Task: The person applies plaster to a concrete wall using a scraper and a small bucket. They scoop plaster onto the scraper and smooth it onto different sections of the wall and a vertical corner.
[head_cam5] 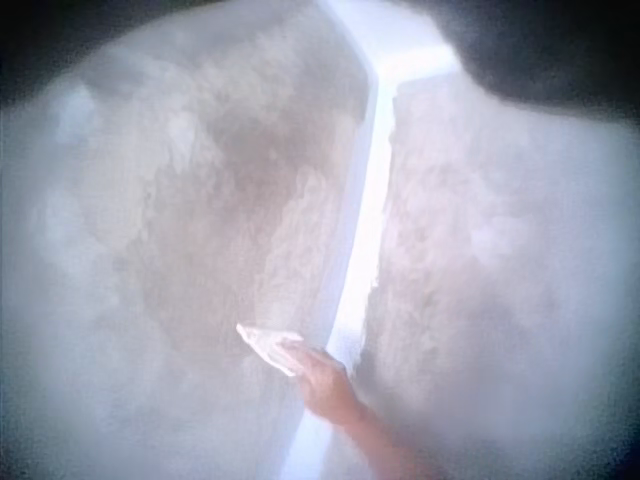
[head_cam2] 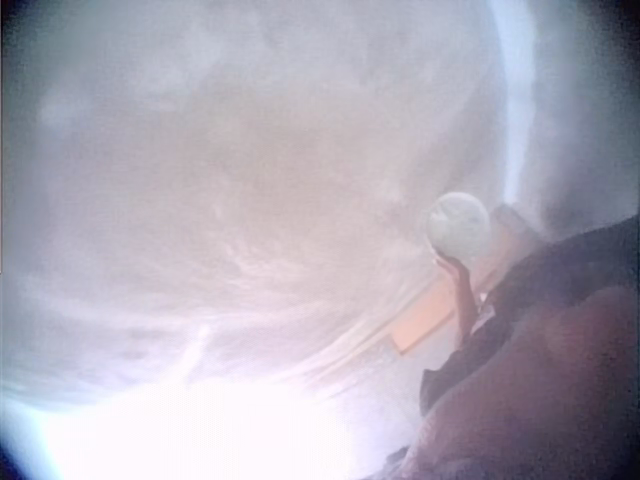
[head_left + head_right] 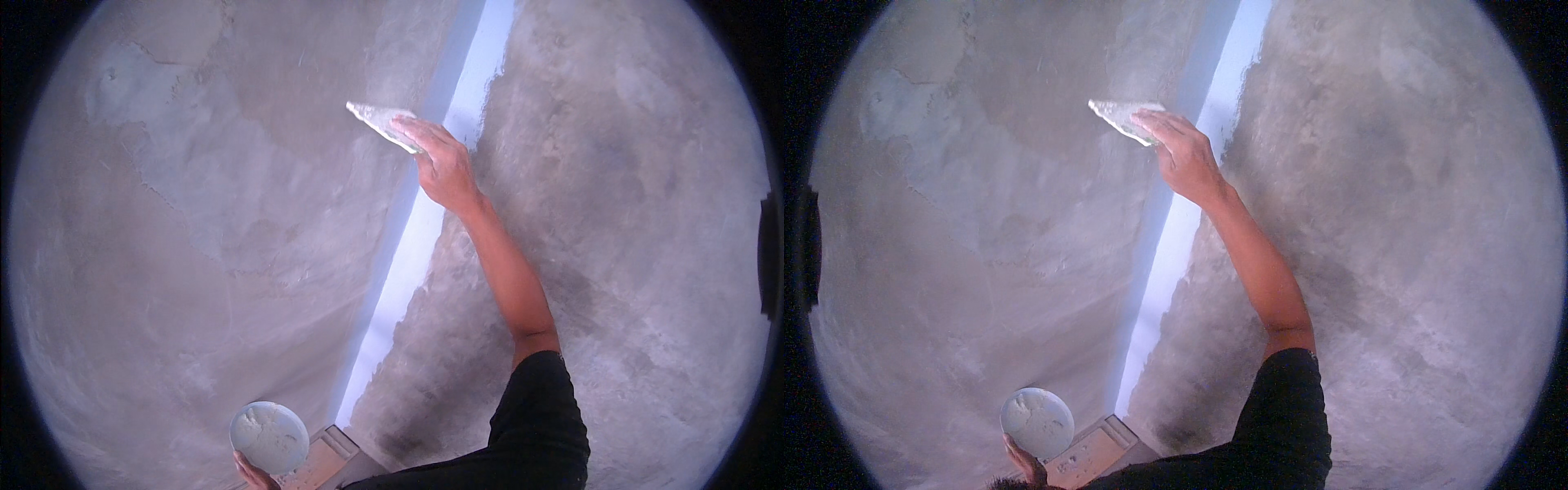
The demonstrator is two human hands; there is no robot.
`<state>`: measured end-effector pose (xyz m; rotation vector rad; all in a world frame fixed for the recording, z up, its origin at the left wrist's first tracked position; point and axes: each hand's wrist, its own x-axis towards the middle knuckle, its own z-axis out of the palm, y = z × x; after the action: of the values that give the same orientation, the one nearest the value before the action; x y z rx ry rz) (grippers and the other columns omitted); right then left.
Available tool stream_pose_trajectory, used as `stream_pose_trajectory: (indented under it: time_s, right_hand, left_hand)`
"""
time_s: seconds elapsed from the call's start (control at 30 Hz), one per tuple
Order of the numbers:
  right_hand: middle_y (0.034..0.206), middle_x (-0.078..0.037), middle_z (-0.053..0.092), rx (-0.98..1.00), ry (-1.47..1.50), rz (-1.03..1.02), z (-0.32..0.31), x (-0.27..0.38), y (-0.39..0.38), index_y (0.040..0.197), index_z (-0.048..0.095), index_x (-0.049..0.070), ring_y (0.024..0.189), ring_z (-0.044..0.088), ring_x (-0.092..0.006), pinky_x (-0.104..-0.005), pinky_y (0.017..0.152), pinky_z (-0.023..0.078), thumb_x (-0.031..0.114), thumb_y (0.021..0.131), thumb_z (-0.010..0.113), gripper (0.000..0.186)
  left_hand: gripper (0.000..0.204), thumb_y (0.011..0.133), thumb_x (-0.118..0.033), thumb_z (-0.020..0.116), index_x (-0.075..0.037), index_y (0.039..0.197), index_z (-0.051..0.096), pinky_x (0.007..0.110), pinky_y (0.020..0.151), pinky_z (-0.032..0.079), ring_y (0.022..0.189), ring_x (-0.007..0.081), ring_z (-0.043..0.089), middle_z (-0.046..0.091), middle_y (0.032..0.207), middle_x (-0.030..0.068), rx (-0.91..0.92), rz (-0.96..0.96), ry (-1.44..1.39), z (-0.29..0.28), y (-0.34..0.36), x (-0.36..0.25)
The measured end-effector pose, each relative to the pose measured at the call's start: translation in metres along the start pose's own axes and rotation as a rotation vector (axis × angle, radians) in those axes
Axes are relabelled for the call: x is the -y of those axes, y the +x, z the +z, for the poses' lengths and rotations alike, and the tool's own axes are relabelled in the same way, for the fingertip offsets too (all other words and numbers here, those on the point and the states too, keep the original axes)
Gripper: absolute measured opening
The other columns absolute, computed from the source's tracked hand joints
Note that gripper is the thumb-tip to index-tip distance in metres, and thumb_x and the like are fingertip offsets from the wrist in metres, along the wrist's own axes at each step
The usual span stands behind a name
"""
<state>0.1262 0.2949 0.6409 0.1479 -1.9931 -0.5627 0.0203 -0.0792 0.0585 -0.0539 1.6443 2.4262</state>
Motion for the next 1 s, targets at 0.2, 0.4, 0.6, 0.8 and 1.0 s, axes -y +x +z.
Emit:
stream_pose_trajectory:
  time_s: [0.2,0.4,0.6,0.8,1.0]
  right_hand:
    - [0.101,-0.017,0.067,-0.213,-0.362,0.303,-0.040,-0.071,0.108,0.115,0.063,0.005,0.089,0.065,-0.0296,-0.0380,0.079,0.051,0.013,0.087,0.060,0.029]
    - [0.092,-0.026,0.064,-0.364,-0.425,-0.056,-0.061,-0.185,0.217,0.104,0.063,0.000,0.088,0.061,-0.0425,-0.0454,0.073,0.050,0.015,0.088,0.051,0.024]
    - [0.102,-0.020,0.065,-0.262,-0.157,0.074,0.007,-0.070,0.076,0.110,0.063,0.006,0.097,0.063,-0.0345,-0.0425,0.085,0.050,0.006,0.084,0.053,0.028]
    - [0.122,-0.013,0.061,-0.030,0.137,0.103,0.029,0.041,-0.066,0.124,0.059,0.009,0.115,0.057,-0.0292,-0.0388,0.102,0.044,-0.015,0.074,0.052,0.056]
    - [0.119,-0.015,0.062,-0.058,0.014,0.195,-0.010,0.014,-0.014,0.128,0.057,0.016,0.109,0.059,-0.0318,-0.0410,0.098,0.046,-0.004,0.080,0.052,0.052]
  left_hand:
    - [0.072,0.094,-0.057,0.040,-0.006,0.143,0.030,0.046,0.102,0.036,0.127,0.0303,0.039,0.034,0.141,0.0160,0.461,0.091,-0.230,-0.016,-0.006,-0.027]
    - [0.071,0.093,-0.057,0.042,-0.007,0.142,0.032,0.048,0.102,0.036,0.126,0.0308,0.041,0.037,0.139,0.0155,0.321,0.068,-0.291,-0.021,-0.007,0.003]
    - [0.067,0.094,-0.054,0.042,-0.003,0.137,0.038,0.047,0.096,0.041,0.117,0.0319,0.048,0.046,0.130,0.0174,0.181,-0.029,-0.066,0.018,-0.027,-0.061]
    - [0.061,0.096,-0.050,0.039,0.002,0.129,0.044,0.041,0.093,0.042,0.109,0.0283,0.051,0.050,0.123,0.0168,0.092,-0.036,-0.050,0.010,-0.006,-0.050]
    - [0.064,0.094,-0.053,0.041,0.001,0.131,0.044,0.043,0.091,0.044,0.110,0.0299,0.052,0.052,0.123,0.0173,0.195,0.066,0.011,0.035,-0.043,-0.093]
